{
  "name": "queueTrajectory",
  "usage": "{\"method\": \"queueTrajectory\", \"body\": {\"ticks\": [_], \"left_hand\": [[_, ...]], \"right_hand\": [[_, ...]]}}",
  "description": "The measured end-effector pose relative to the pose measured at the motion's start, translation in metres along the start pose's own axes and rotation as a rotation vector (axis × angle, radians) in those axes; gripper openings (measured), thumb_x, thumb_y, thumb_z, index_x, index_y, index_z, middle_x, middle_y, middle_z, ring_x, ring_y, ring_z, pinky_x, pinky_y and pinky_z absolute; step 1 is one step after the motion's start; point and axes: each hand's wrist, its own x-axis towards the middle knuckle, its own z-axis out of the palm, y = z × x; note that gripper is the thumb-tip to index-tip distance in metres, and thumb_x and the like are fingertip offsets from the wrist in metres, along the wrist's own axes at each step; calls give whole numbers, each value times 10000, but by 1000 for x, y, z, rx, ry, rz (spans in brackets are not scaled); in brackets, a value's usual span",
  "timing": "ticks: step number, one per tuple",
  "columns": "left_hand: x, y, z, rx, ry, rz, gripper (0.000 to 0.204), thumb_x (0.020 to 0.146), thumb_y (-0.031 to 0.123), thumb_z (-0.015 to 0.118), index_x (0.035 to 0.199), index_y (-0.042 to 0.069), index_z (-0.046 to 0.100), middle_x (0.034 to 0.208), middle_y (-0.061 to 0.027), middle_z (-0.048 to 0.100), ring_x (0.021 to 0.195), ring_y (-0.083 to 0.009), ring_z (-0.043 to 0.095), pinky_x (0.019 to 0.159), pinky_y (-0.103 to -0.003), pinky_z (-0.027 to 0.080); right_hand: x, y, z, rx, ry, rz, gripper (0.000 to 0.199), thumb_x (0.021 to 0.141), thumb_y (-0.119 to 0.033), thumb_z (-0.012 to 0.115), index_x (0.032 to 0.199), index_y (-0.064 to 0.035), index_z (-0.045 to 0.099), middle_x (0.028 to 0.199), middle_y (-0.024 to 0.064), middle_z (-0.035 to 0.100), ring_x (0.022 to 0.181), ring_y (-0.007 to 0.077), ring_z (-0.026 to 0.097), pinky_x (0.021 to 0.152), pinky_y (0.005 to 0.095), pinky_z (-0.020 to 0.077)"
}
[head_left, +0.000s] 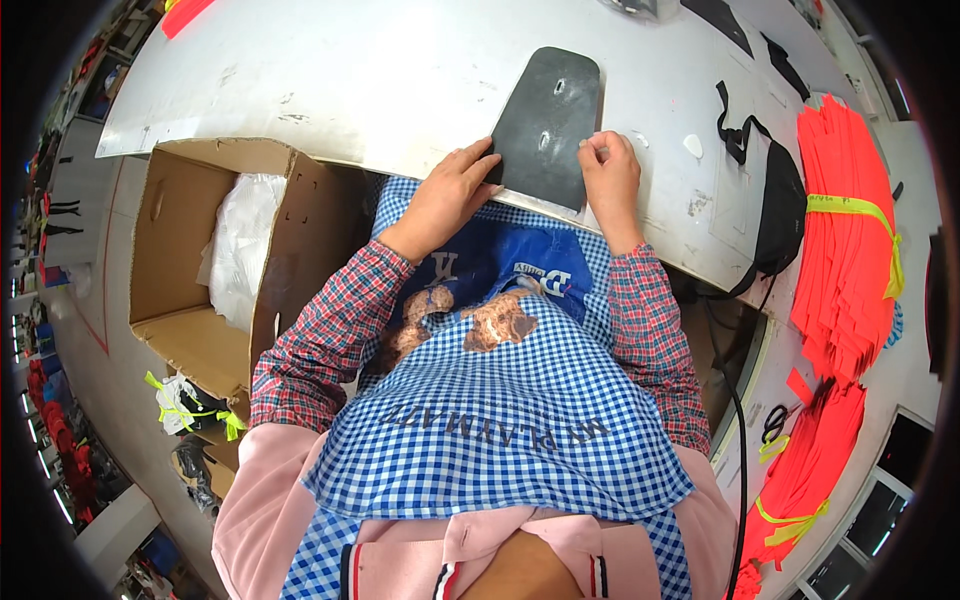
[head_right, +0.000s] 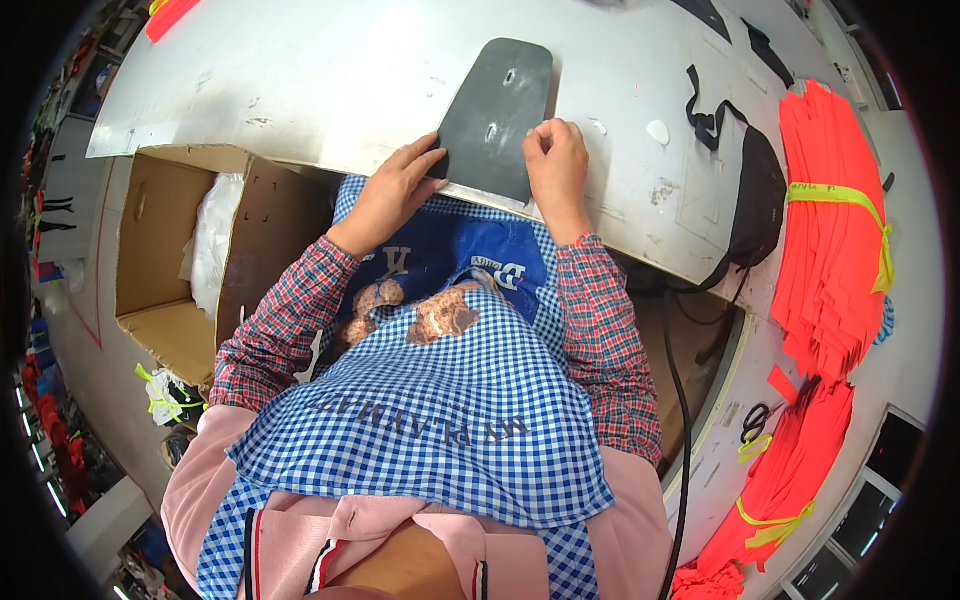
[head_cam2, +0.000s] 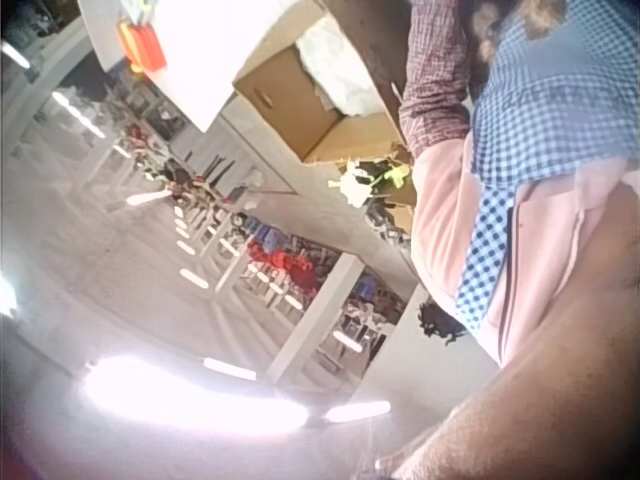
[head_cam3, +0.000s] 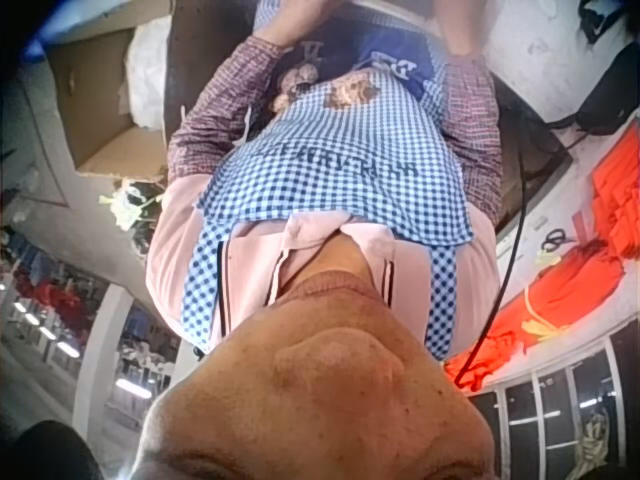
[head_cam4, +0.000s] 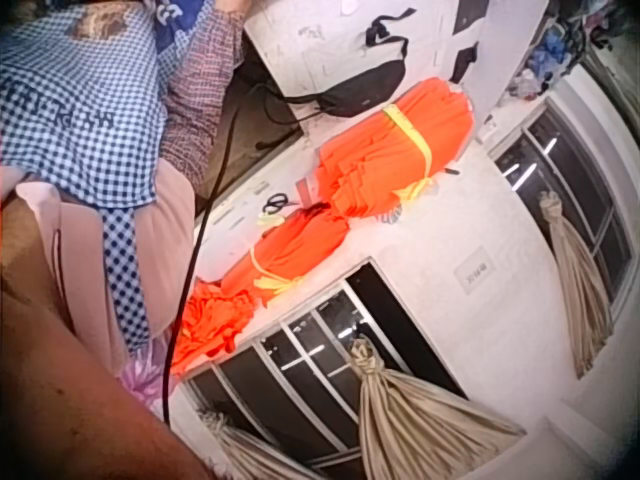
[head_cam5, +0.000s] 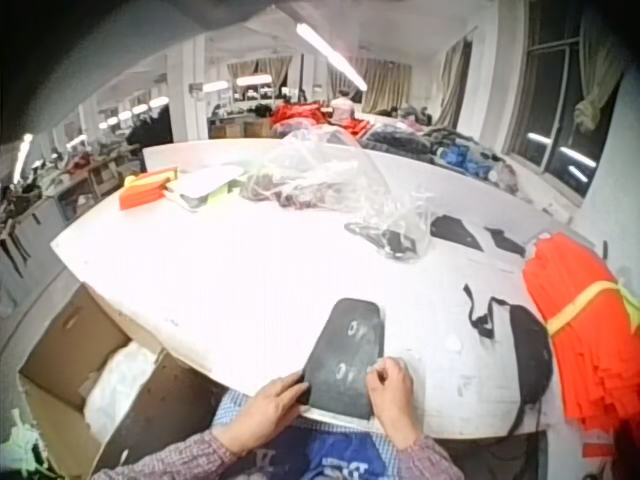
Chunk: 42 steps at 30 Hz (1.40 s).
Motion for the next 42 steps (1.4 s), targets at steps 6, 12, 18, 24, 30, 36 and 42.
{"method": "queueTrajectory", "body": {"ticks": [6,12,18,24,30,36,42], "left_hand": [[0,-2,3,4,26,12,399,883,149,670,1237,-15,589,1350,-200,532,1174,-359,552,999,-412,469],[-1,-2,3,0,27,5,392,891,153,667,1236,-14,590,1347,-198,535,1190,-358,548,1006,-409,465],[0,-1,2,9,16,10,388,898,156,660,1238,-17,588,1349,-204,532,1190,-359,548,1003,-410,468],[0,-1,1,11,14,8,384,902,152,654,1240,-19,586,1351,-206,529,1188,-360,549,1006,-406,468],[0,-1,2,14,10,5,388,903,150,653,1245,-19,583,1361,-208,523,1193,-360,547,1009,-405,467],[0,-2,2,8,5,2,391,906,151,651,1249,-21,581,1362,-208,522,1205,-361,543,1018,-404,462],[0,-2,1,5,-1,-3,390,905,151,651,1249,-20,582,1357,-210,527,1212,-361,539,1022,-409,459]], "right_hand": [[1,0,1,17,-20,1,132,861,-121,650,850,0,599,887,140,605,761,273,611,710,389,500],[2,0,0,14,-44,33,133,858,-124,645,840,1,603,878,147,606,770,277,616,719,395,500],[3,3,-1,-13,-93,52,138,848,-136,647,814,-8,608,872,144,606,775,284,617,730,397,498],[3,4,0,-22,-82,51,144,842,-138,650,798,-10,603,868,142,608,773,283,618,728,398,499],[2,4,1,-10,-57,42,137,841,-135,651,800,-14,603,866,134,610,761,280,622,720,397,503],[1,2,2,15,-24,24,128,847,-132,648,817,-17,600,864,128,607,756,273,626,720,391,505],[1,2,1,0,-37,32,132,854,-134,648,825,-15,599,868,125,608,752,262,631,719,390,506]]}}
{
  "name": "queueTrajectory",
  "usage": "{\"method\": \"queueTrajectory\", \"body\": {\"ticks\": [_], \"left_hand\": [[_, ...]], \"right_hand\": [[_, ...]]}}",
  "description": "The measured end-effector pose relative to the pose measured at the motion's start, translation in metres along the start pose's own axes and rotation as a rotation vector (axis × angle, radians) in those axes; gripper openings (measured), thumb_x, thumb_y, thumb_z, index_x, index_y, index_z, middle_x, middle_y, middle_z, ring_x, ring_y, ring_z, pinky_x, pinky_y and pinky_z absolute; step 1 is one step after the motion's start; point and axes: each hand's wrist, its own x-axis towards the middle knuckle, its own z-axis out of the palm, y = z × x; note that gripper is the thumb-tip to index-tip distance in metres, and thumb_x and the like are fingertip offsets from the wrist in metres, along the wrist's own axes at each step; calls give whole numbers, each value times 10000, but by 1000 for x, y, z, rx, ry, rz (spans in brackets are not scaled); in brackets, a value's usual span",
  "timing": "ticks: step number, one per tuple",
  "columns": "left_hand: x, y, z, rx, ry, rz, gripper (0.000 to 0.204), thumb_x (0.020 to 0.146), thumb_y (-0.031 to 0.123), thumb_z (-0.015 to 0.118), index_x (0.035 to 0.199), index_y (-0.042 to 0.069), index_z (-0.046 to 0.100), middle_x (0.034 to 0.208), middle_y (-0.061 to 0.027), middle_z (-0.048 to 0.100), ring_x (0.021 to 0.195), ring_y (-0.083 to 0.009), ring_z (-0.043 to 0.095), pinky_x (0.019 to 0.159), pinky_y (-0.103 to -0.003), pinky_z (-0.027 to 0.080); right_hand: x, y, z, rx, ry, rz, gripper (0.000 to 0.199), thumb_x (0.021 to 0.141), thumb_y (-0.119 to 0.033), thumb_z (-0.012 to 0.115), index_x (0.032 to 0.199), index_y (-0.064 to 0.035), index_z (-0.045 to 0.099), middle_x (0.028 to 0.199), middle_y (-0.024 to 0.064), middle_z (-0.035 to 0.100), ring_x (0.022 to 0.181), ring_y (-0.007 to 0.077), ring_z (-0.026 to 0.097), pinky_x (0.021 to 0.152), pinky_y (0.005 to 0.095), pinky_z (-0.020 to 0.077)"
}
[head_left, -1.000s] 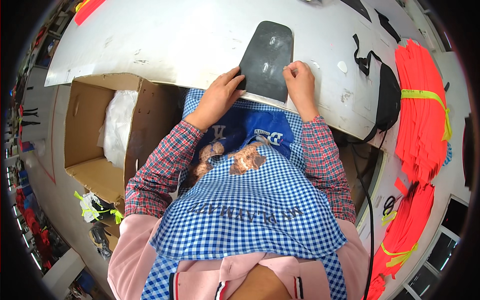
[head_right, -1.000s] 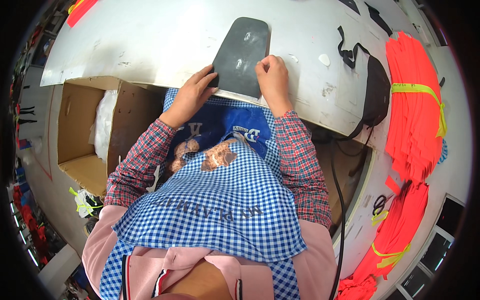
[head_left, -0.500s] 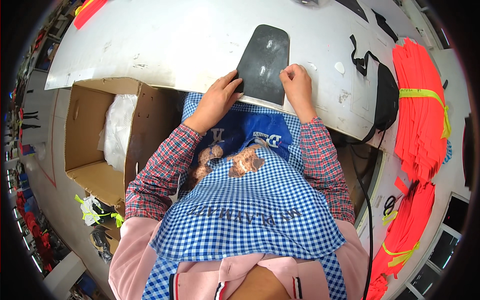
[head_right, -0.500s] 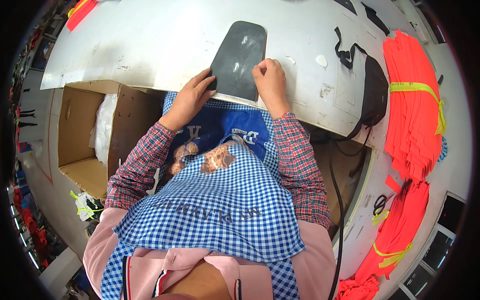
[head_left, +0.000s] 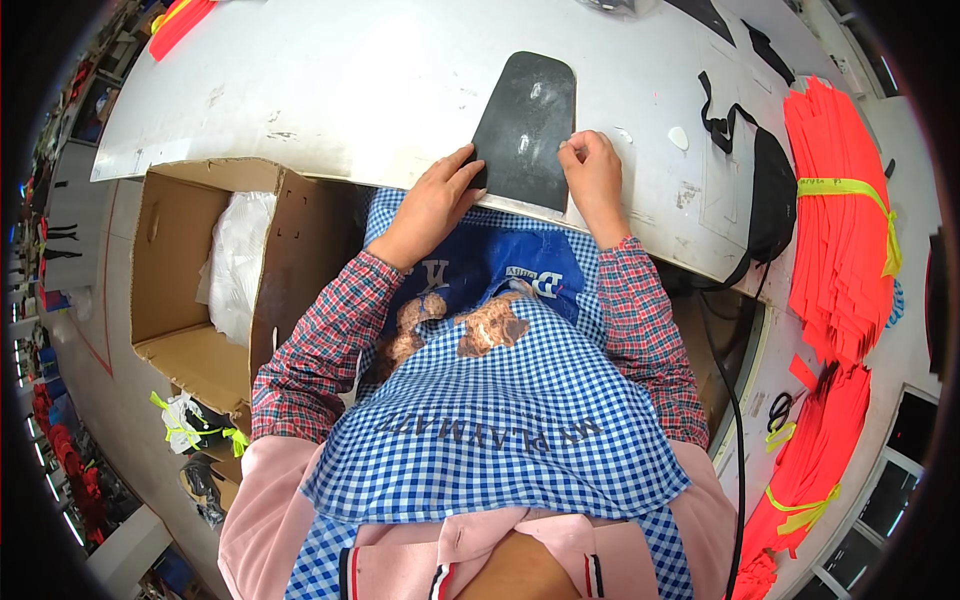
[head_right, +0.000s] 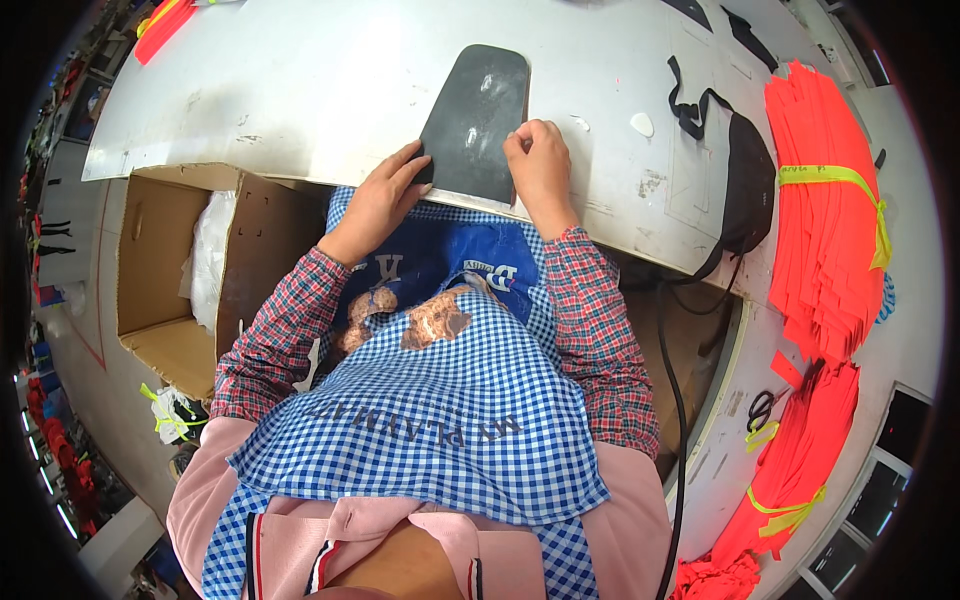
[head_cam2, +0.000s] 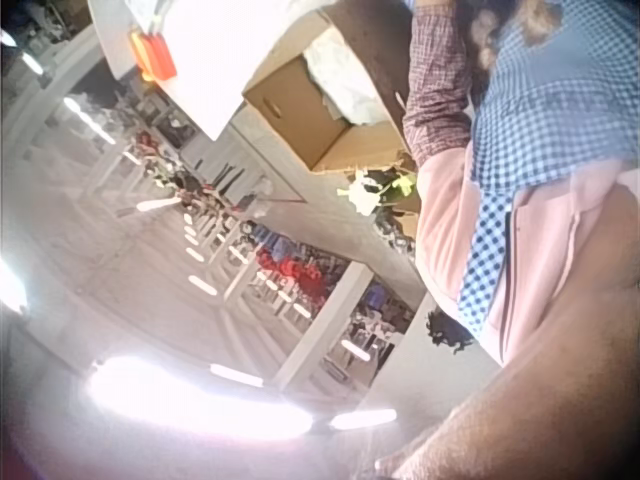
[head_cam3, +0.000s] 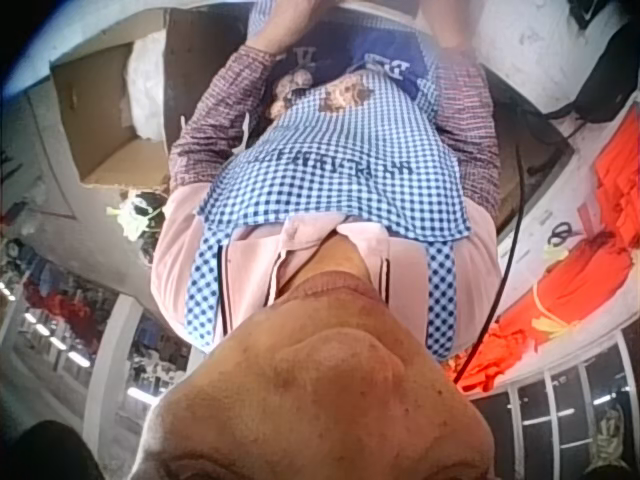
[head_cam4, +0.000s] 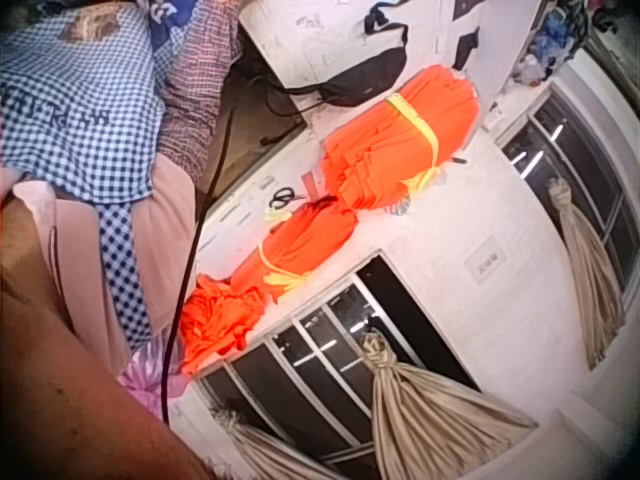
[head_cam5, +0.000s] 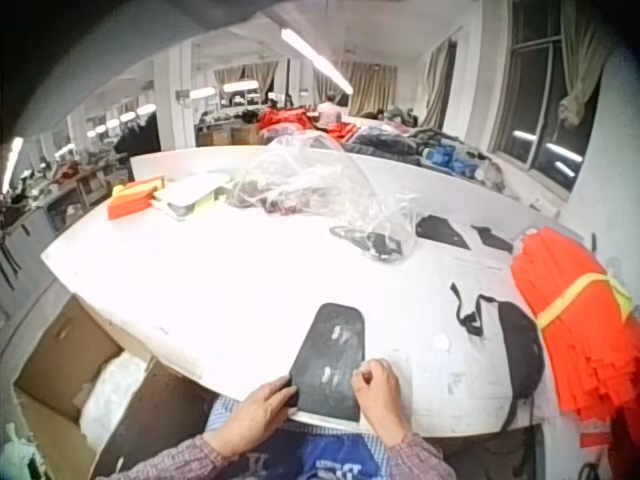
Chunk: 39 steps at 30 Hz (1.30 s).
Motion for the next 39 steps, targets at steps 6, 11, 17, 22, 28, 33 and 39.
{"method": "queueTrajectory", "body": {"ticks": [6,11,17,22,28,33,39], "left_hand": [[1,0,0,3,-6,-2,390,903,154,654,1245,-21,585,1357,-208,529,1211,-361,540,1019,-408,461],[1,1,-2,12,-24,-18,386,916,113,640,1275,-9,571,1410,-197,493,1233,-360,538,1014,-391,478],[8,3,-1,-60,40,-75,332,909,152,647,1196,-12,615,1364,-205,521,1245,-376,512,1029,-417,447],[43,-4,7,91,101,11,330,931,142,608,1243,36,595,1393,-200,494,1341,-382,419,1091,-501,358],[75,-18,23,193,49,30,376,972,126,508,1344,77,532,1456,-143,463,1407,-353,353,1142,-531,276],[75,-23,30,241,-72,5,364,1003,141,456,1357,95,530,1490,-116,439,1433,-310,325,1156,-539,244],[72,-21,31,267,-37,17,393,965,126,493,1354,93,538,1470,-114,464,1405,-285,376,1152,-516,267]], "right_hand": [[-2,-3,-1,51,54,-33,135,864,-133,647,839,-10,594,889,129,616,747,253,638,705,375,509],[-7,-7,1,90,37,-38,132,875,-140,640,848,-18,598,829,125,641,715,257,634,677,375,507],[-10,-4,4,63,1,-44,128,898,-145,633,863,-24,612,736,96,651,664,208,626,638,343,504],[-11,-6,3,91,4,-9,132,882,-147,642,837,-29,602,733,111,648,666,254,630,644,381,503],[-12,-8,3,85,14,-7,151,889,-161,648,829,-30,603,735,117,653,660,261,637,631,383,504],[-12,-8,3,51,42,-52,146,889,-164,646,826,-38,610,732,106,661,659,256,644,633,373,508],[-2,-14,-2,130,1,-39,145,882,-169,650,836,-32,633,701,104,673,630,248,656,625,367,515]]}}
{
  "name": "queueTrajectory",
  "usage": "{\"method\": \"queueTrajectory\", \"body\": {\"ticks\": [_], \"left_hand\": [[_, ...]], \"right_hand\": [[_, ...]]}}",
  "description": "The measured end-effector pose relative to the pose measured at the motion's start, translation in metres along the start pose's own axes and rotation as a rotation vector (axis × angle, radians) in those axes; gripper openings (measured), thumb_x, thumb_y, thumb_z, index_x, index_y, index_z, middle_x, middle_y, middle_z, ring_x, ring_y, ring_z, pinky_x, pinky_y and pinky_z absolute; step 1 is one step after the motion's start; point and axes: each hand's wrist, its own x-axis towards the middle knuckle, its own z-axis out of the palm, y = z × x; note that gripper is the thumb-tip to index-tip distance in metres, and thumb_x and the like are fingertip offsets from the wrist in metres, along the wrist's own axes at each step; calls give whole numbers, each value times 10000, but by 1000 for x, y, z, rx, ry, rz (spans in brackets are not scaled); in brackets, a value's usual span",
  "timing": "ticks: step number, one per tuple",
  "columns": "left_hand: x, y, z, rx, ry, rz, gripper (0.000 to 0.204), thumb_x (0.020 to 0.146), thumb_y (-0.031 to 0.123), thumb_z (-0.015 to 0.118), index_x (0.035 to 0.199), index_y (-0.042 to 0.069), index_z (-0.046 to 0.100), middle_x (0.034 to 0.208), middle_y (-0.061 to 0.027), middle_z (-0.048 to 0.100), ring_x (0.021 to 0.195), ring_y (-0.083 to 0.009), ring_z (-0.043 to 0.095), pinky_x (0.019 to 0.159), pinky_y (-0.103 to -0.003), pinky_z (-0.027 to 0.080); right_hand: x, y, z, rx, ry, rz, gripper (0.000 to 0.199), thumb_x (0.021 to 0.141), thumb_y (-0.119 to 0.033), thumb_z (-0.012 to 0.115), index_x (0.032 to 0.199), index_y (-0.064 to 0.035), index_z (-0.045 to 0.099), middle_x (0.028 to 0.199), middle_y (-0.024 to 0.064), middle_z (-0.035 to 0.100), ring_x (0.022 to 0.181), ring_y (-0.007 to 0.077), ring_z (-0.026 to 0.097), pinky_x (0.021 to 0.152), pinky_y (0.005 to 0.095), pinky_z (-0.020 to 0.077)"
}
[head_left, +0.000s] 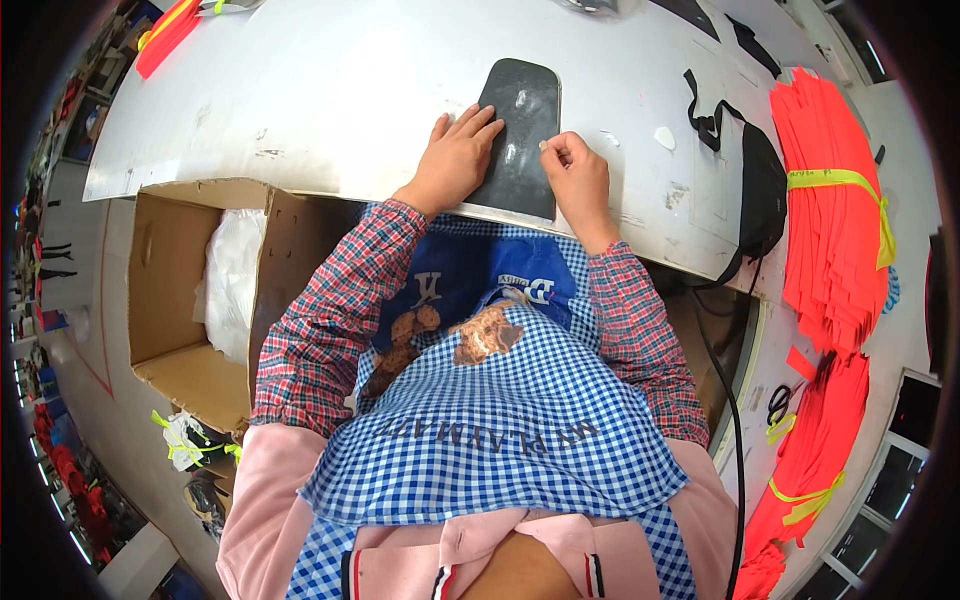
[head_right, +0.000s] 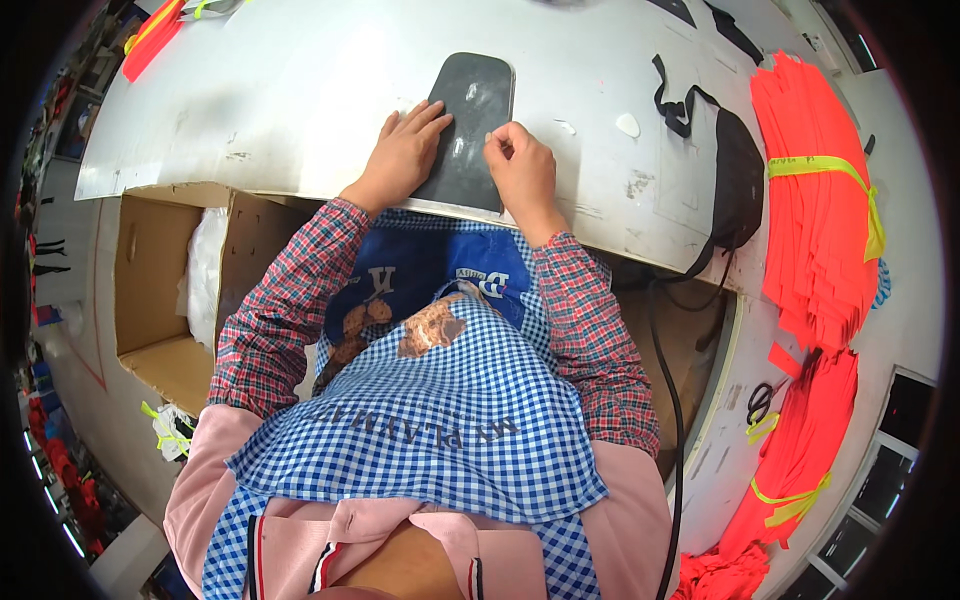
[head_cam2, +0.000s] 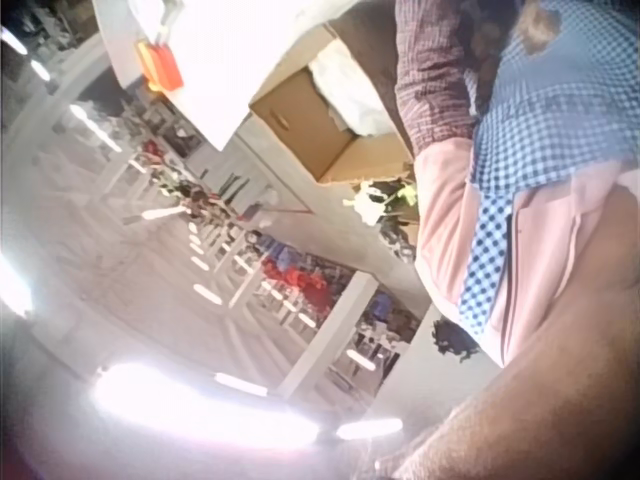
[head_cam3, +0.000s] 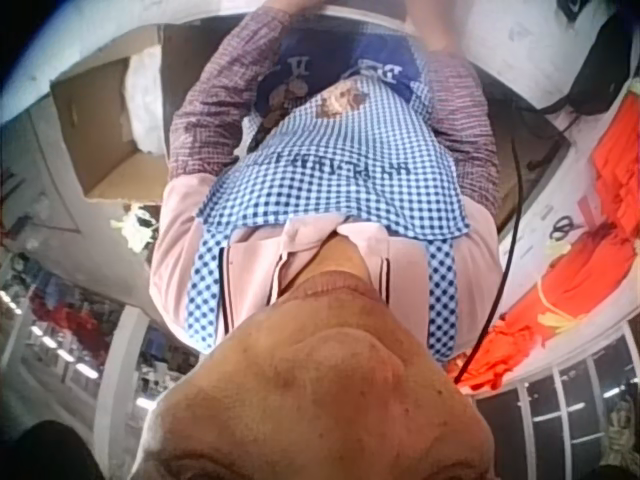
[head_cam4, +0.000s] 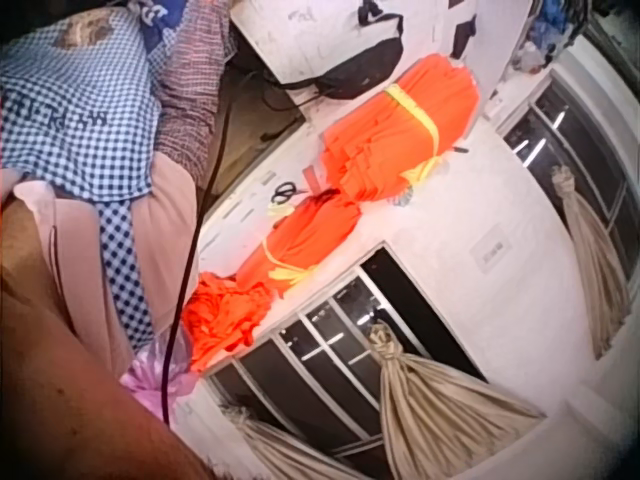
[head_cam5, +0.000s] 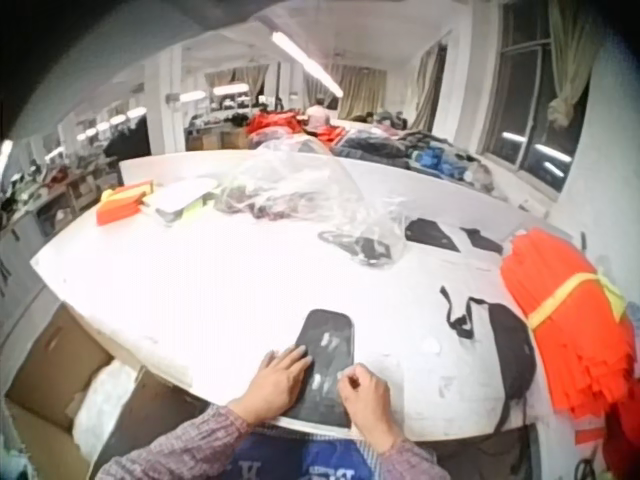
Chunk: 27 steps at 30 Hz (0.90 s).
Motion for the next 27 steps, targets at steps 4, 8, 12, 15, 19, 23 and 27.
{"method": "queueTrajectory", "body": {"ticks": [4,8,12,15,19,23,27], "left_hand": [[-1,0,0,-26,-1,2,358,1004,152,452,1349,104,538,1481,-110,450,1412,-299,362,1138,-536,278],[-1,0,1,-24,18,3,363,997,145,460,1350,101,536,1477,-116,454,1407,-299,370,1136,-534,281],[-1,0,2,-26,39,13,381,978,126,476,1354,100,531,1477,-121,453,1404,-301,374,1137,-532,280],[-2,1,2,-24,88,34,406,928,108,511,1331,84,553,1447,-124,488,1376,-301,414,1115,-547,302],[-2,2,3,-12,87,29,410,924,109,510,1331,83,553,1449,-122,487,1375,-299,416,1114,-558,299],[-2,1,3,11,58,19,415,947,98,490,1361,101,523,1470,-118,466,1390,-306,395,1128,-541,284],[-1,2,2,-13,82,27,420,924,108,504,1342,86,547,1456,-119,479,1377,-295,415,1116,-561,293]], "right_hand": [[10,-2,5,56,-158,122,152,871,-180,651,839,-32,653,710,111,685,645,254,671,631,364,522],[17,-5,12,-78,-245,120,176,849,-207,656,839,-32,671,737,126,699,695,277,690,660,371,535],[21,-10,17,-172,-248,72,177,839,-212,651,834,-37,674,752,131,704,721,294,692,685,390,541],[23,-13,19,-225,-241,100,176,835,-216,651,828,-42,673,754,130,702,724,297,689,690,393,540],[21,-15,19,-226,-250,102,176,826,-220,657,822,-45,675,746,127,699,717,295,687,687,390,540],[24,-15,16,-251,-353,82,173,815,-221,665,819,-48,679,749,123,700,719,289,686,685,387,539],[26,-15,17,-204,-281,140,173,806,-230,674,821,-59,684,759,113,704,732,279,690,688,386,540]]}}
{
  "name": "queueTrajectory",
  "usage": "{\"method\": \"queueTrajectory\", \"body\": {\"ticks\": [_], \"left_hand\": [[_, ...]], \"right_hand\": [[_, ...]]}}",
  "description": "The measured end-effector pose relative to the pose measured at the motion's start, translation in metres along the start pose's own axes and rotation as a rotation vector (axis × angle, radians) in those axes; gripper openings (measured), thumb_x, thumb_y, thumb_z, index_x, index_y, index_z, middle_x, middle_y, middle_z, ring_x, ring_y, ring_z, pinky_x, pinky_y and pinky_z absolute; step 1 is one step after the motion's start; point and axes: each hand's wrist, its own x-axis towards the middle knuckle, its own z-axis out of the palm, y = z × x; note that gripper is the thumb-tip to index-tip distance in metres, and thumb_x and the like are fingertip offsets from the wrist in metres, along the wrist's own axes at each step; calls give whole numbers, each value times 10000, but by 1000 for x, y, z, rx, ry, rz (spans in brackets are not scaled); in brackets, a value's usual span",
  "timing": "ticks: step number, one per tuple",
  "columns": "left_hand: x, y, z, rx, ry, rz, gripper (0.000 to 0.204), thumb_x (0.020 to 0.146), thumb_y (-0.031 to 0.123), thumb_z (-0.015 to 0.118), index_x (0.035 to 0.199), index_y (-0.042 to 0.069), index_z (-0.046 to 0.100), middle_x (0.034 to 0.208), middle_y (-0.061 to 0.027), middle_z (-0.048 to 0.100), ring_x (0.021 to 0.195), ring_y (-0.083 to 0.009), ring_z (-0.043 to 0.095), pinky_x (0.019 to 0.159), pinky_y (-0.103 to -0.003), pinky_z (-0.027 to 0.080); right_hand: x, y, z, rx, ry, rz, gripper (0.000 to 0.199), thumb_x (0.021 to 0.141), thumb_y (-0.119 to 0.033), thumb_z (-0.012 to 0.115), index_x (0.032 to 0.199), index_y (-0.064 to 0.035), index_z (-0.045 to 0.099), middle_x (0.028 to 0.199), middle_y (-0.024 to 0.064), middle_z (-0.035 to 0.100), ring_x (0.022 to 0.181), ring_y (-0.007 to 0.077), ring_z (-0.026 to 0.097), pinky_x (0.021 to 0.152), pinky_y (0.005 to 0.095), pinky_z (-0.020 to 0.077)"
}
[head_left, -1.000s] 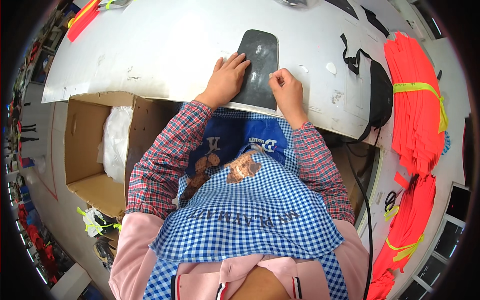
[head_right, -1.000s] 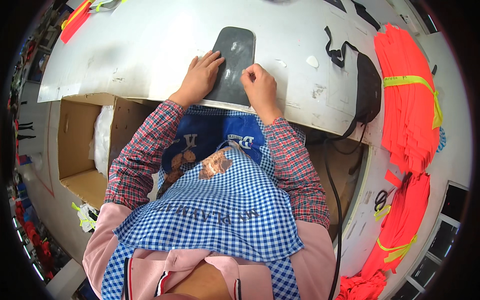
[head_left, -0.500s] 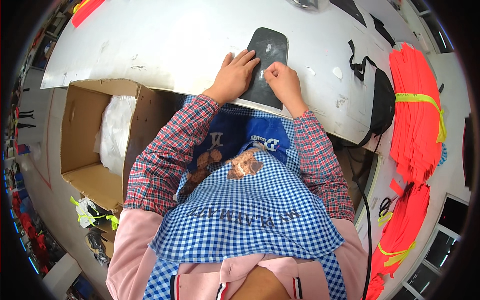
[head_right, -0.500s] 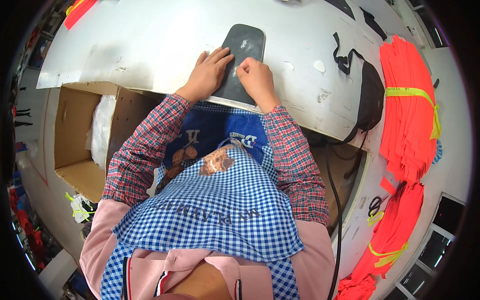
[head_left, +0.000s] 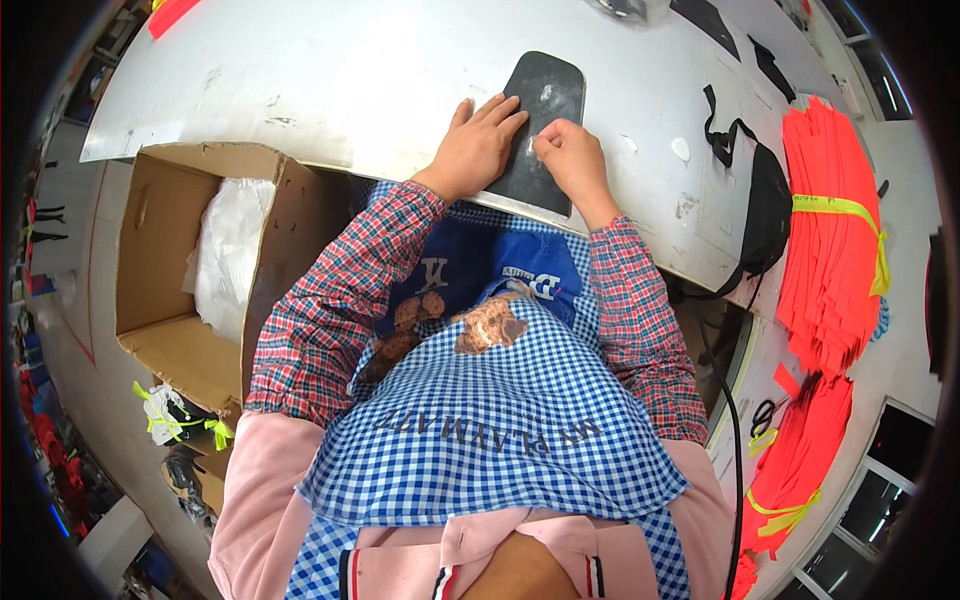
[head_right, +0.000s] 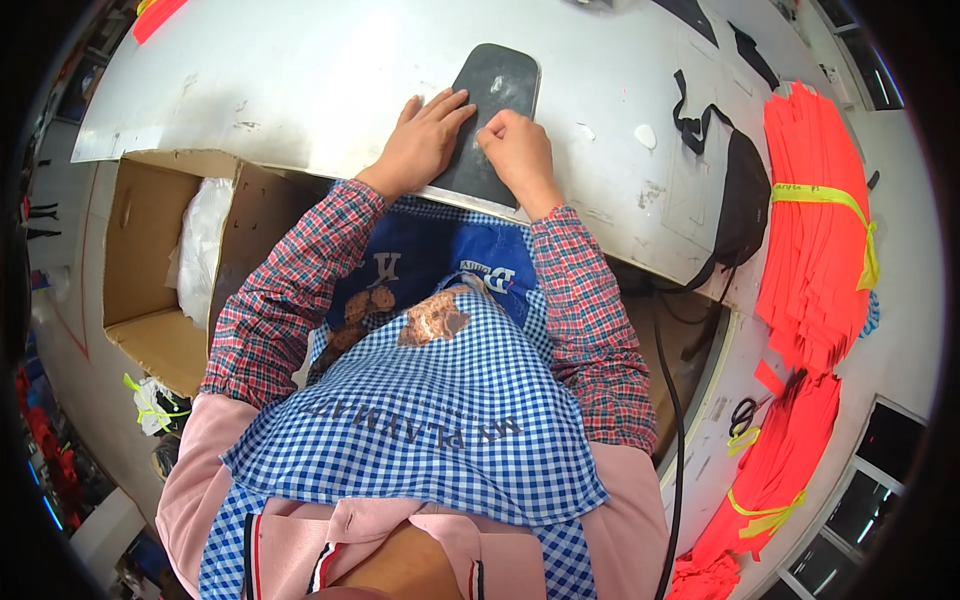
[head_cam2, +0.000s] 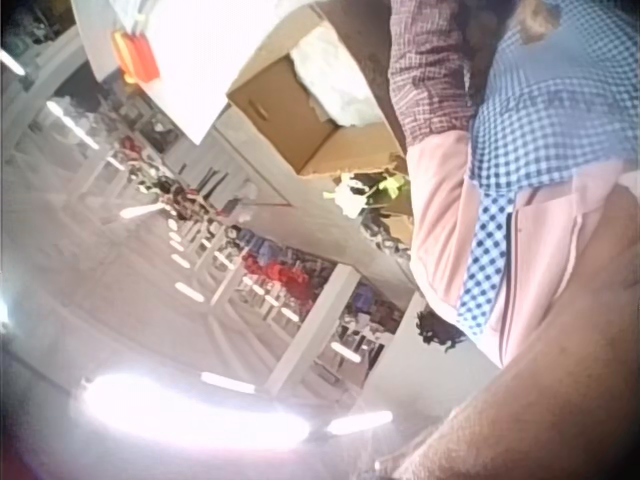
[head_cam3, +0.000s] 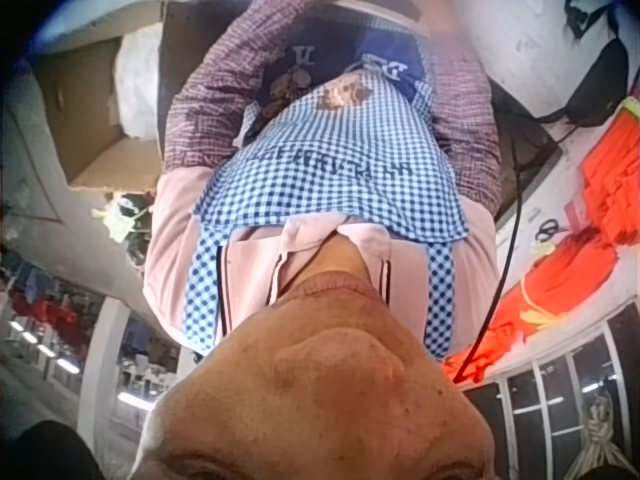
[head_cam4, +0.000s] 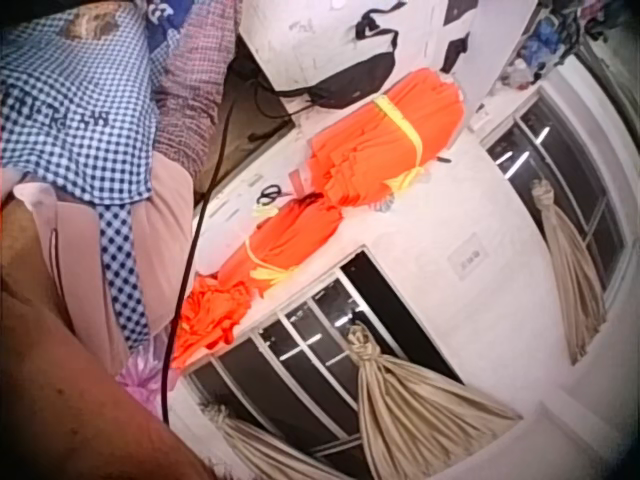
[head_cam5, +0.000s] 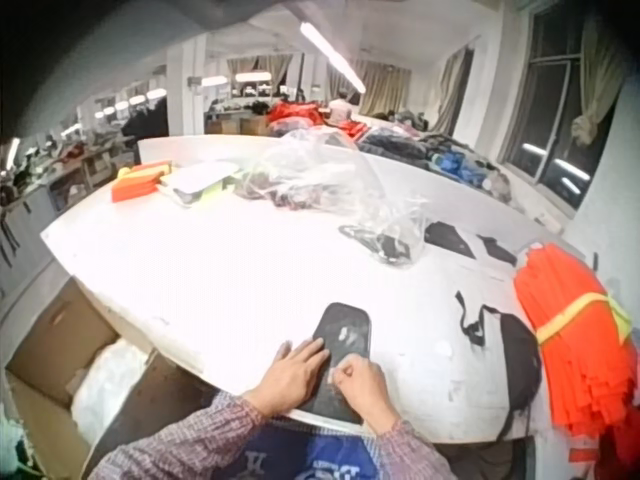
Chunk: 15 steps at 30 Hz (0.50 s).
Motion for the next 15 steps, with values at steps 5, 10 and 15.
{"method": "queueTrajectory", "body": {"ticks": [5,10,15], "left_hand": [[3,5,-3,39,-12,0,417,928,115,503,1342,86,548,1457,-117,477,1376,-297,415,1116,-562,292],[4,5,-2,45,-4,6,418,928,105,509,1345,95,541,1457,-116,481,1370,-301,422,1109,-555,302],[4,5,-2,53,8,13,422,925,91,518,1346,104,539,1453,-118,488,1365,-308,429,1100,-546,317]], "right_hand": [[0,3,0,28,45,-5,173,801,-231,679,820,-59,685,760,112,706,732,273,692,690,382,540],[8,10,-3,-14,-77,-32,179,792,-232,690,827,-57,689,762,118,707,731,271,692,692,373,541],[12,12,0,80,-48,54,186,784,-239,695,822,-57,700,767,106,712,725,252,693,693,360,541]]}}
